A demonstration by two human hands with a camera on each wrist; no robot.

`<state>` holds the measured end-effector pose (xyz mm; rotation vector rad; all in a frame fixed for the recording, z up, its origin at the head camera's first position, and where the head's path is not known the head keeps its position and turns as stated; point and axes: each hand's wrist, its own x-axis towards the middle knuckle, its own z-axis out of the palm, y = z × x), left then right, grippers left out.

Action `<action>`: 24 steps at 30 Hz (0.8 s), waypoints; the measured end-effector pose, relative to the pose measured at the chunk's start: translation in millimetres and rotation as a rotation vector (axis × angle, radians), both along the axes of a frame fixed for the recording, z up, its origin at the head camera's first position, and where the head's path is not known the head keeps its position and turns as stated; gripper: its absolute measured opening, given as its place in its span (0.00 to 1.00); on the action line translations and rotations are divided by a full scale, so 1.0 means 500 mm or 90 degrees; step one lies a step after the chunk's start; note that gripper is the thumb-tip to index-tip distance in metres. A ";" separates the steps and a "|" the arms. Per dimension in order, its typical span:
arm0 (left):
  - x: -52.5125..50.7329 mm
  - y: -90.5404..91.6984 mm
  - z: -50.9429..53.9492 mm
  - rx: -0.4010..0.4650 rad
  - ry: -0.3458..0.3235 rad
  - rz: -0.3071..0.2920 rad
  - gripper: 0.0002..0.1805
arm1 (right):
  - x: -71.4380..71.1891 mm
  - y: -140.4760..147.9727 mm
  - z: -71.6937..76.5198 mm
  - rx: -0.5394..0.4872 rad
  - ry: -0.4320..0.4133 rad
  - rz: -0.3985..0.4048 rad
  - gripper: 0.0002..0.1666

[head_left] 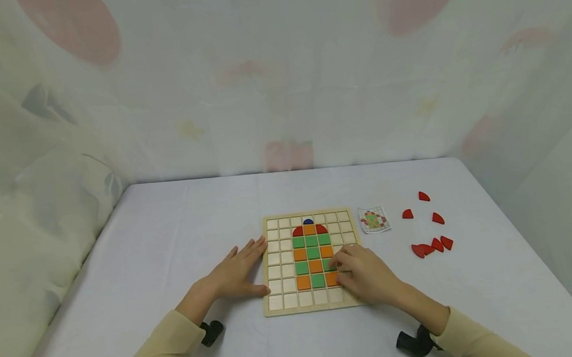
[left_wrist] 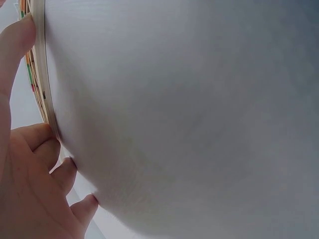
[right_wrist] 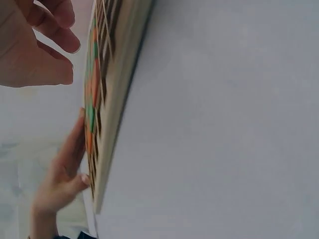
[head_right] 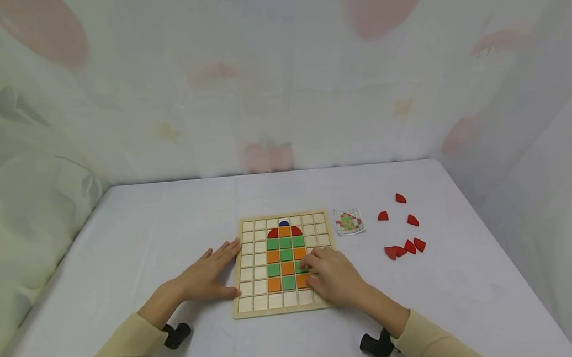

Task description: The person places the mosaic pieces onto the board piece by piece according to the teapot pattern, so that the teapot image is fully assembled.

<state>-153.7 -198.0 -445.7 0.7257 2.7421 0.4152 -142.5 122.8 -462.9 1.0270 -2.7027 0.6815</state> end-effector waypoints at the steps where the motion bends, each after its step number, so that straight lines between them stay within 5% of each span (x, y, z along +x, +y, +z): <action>1: 0.000 0.000 -0.001 0.002 0.000 -0.001 0.55 | -0.002 0.006 0.004 -0.009 -0.002 -0.007 0.12; 16: -0.001 -0.001 -0.004 -0.006 0.003 0.004 0.56 | -0.082 0.159 0.046 -0.073 0.005 -0.157 0.16; 24: -0.001 -0.001 -0.004 -0.004 0.004 0.003 0.55 | -0.131 0.242 0.039 -0.070 -0.054 -0.184 0.20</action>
